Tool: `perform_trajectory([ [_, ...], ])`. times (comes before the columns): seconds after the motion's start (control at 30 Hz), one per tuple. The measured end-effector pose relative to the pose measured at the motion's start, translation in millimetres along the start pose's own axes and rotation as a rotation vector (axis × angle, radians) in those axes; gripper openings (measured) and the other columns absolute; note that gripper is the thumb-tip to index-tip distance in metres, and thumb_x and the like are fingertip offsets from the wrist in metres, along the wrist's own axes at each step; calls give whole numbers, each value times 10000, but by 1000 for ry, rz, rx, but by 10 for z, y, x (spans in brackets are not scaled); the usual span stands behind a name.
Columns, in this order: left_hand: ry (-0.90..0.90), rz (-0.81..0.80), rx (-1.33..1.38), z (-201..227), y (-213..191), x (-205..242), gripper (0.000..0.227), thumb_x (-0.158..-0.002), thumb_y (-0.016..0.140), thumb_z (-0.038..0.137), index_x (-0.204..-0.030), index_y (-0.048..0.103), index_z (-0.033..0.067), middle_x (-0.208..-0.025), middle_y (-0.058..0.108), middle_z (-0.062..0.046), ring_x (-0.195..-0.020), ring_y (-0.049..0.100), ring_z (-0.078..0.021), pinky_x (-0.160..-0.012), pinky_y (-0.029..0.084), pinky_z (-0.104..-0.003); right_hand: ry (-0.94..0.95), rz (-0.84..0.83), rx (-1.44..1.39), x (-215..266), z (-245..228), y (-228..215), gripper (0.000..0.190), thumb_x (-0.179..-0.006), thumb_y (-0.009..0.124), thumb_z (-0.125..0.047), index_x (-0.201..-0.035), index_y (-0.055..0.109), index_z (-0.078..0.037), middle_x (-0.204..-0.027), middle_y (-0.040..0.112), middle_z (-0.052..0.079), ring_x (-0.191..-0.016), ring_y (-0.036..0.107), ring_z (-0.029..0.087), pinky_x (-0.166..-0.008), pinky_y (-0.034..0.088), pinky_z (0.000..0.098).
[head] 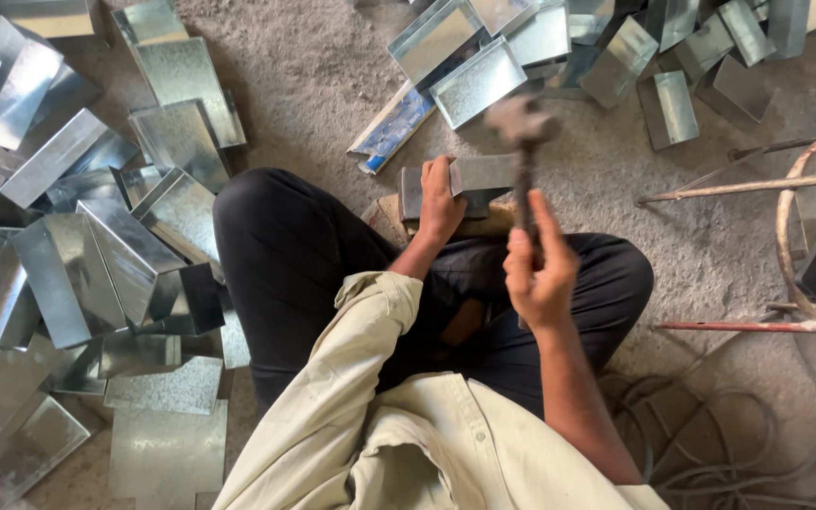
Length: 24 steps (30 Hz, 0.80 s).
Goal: The person sits cross-legged on a concrete floor surrounded by numerous small metal boxes. They pick up a box, place it on a wooden block, and repeatedly strike it with a hammer to flatten or shape it. The person then discards the box and repeats the process with another one.
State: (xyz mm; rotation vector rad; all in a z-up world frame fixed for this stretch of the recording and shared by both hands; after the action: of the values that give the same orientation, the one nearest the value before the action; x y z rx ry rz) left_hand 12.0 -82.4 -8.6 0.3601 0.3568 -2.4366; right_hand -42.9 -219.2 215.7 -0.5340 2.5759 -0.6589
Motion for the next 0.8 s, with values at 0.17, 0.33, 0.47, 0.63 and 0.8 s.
perform_trajectory([
  [0.17, -38, -23, -2, -28, 13, 3, 608, -642, 666, -129, -1220, 528, 0, -1152, 559, -204, -1182, 491, -438, -1028, 416, -474, 243, -97, -26, 59, 296, -9, 505, -1040, 594, -87, -1537, 516, -43, -856, 677, 12, -603, 545, 27, -511, 462, 222],
  [0.33, -25, 9, 6, -50, -1, 10, 605, -658, 644, -136, -1236, 529, 0, -1177, 559, -203, -1195, 492, -433, -1050, 415, -469, 94, -25, 20, 166, 282, 61, 507, -1071, 598, -79, -1567, 497, -48, -741, 589, 8, -604, 520, 35, -564, 454, 217],
  [0.47, -7, -13, -53, 90, -43, -61, 579, -655, 638, -100, -1214, 535, 7, -1143, 569, -188, -1172, 502, -414, -1020, 416, -465, 274, -141, -90, 88, 404, 33, 513, -1041, 603, -65, -1546, 518, -56, -768, 624, -4, -558, 508, 22, -477, 424, 203],
  [0.63, 220, -110, -645, 517, -22, -186, 300, -873, 649, 68, -1163, 576, 95, -1131, 615, -88, -1090, 540, -302, -949, 418, -482, 323, 39, -298, 223, 321, -205, 532, -1034, 560, -87, -1553, 448, -57, -803, 623, 7, -514, 513, 28, -383, 397, 210],
  [0.8, 350, -222, -955, 532, 79, -165, 202, -886, 621, 163, -1087, 641, 154, -980, 610, -57, -970, 564, -280, -925, 425, -501, 273, 183, -362, 273, 532, -306, 532, -1067, 560, -96, -1580, 425, -53, -881, 609, 23, -562, 508, 34, -440, 413, 217],
])
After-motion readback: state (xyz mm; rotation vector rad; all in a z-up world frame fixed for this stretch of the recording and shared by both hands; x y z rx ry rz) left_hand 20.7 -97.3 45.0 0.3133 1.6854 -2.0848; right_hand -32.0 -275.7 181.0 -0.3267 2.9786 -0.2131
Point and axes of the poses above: each hand's wrist, its own x-axis away from the middle knuckle, its own y-axis out of the palm, z = x × y, the point moved 8 cm from there along -x, towards the middle knuckle
